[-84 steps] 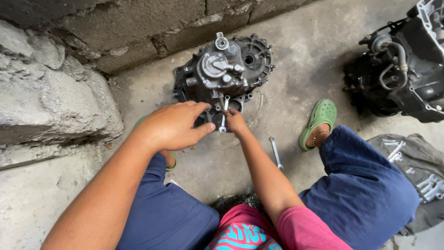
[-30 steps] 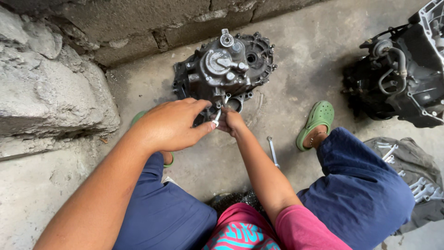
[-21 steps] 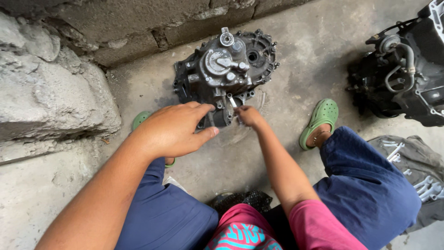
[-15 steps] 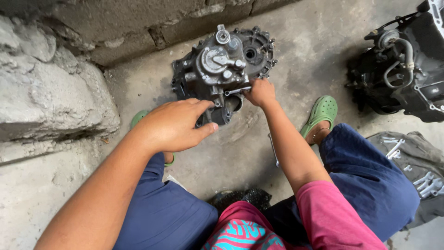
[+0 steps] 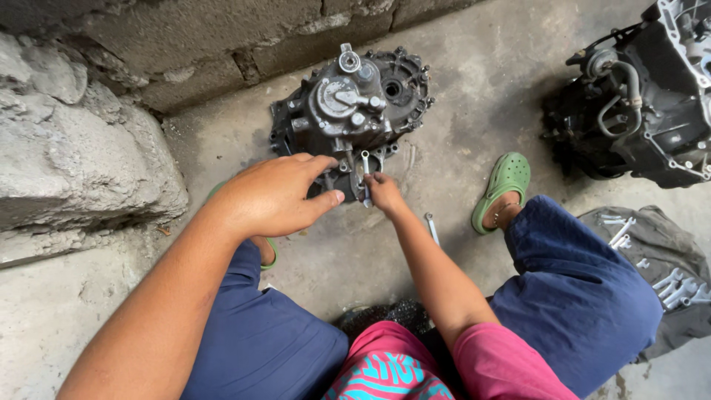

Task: The person sits on the floor and uses a wrench to tighten bolts on a disassembled engine block. They rotate the part to access different bolt locations and continue tightening throughout the clip.

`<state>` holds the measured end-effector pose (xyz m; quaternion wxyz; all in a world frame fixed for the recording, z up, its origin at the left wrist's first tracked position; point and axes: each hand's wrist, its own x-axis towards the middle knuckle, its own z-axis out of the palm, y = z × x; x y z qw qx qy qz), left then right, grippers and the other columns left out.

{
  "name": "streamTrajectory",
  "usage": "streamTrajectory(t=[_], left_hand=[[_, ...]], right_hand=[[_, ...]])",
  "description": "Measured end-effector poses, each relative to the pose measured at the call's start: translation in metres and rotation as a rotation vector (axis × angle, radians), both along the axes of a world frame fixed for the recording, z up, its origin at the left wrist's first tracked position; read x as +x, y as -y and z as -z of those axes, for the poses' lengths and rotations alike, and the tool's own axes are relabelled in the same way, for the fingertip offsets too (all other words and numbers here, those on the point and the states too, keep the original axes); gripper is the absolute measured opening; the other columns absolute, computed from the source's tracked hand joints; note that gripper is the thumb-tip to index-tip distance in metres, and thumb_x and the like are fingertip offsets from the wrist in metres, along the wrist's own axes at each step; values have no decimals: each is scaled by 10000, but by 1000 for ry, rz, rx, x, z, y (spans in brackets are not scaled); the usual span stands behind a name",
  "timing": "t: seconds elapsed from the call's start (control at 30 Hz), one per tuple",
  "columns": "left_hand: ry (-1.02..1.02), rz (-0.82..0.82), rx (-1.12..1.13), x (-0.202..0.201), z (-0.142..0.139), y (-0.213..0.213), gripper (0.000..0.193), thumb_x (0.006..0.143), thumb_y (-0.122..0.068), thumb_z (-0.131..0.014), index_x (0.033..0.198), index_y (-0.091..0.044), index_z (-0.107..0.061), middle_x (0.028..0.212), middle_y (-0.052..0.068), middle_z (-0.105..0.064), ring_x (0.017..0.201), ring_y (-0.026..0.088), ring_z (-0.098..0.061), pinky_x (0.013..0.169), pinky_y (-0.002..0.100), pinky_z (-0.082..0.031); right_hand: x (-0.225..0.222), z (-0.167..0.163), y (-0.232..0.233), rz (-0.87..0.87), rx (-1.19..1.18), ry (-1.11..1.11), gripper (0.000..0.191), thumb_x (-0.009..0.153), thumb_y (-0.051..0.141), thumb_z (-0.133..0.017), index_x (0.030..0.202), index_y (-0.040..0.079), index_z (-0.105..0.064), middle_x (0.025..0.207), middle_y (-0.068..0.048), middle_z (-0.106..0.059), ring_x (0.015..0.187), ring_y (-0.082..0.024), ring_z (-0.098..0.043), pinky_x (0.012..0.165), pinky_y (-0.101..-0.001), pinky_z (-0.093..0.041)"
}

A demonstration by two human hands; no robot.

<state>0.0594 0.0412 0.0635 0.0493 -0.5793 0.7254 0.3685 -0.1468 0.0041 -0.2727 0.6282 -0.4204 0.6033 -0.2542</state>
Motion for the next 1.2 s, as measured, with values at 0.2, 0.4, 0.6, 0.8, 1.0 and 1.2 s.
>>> streamTrajectory(t=[0.2, 0.4, 0.6, 0.8, 1.0, 1.2], left_hand=[[-45, 9, -106, 10, 0, -5, 630, 894, -471, -619, 1400, -102, -557, 1318, 179, -628, 1205, 384, -603, 999, 464, -480], [-23, -24, -28, 13, -2, -7, 638, 886, -482, -609, 1408, -122, -540, 1322, 155, -626, 1199, 362, -611, 988, 457, -486], [-25, -8, -56, 9, -8, -6, 640, 898, -475, -609, 1413, -103, -535, 1319, 162, -627, 1195, 366, -610, 989, 463, -482], [-37, -6, -49, 18, -4, -3, 645, 896, -468, -613, 1414, -91, -534, 1324, 177, -626, 1194, 373, -614, 994, 466, -485], [-9, -26, -63, 19, 0, -3, 637, 903, -477, -606, 1418, -108, -536, 1328, 181, -625, 1220, 382, -590, 1016, 476, -468], [-17, -35, -54, 20, -3, -4, 636, 906, -475, -604, 1415, -102, -528, 1353, 176, -606, 1219, 382, -592, 1005, 476, -472]], right_hand=[[21, -21, -6, 124, 175, 275, 241, 1039, 297, -552, 1052, 74, -642, 767, -67, -696, 608, -173, -672, 565, -316, -542], [33, -27, 1, 64, 212, 175, 269, 1054, 313, -521, 1060, 97, -681, 772, -47, -687, 602, -169, -655, 507, -344, -524], [36, -10, 9, 15, 358, 108, 266, 1046, 351, -517, 1090, 137, -669, 779, -12, -683, 622, -158, -655, 543, -376, -588], [-24, -8, 51, -373, 177, -215, 295, 1015, 376, -575, 1174, 257, -793, 840, -28, -698, 639, -175, -511, 582, -397, -439], [-46, -51, 119, -748, -664, -954, 394, 870, 473, -703, 959, 94, -770, 984, -177, -739, 976, -387, -670, 817, -498, -536], [-55, -58, 89, -470, -618, -637, 360, 910, 420, -694, 927, 64, -745, 914, -163, -725, 877, -355, -678, 769, -464, -531]])
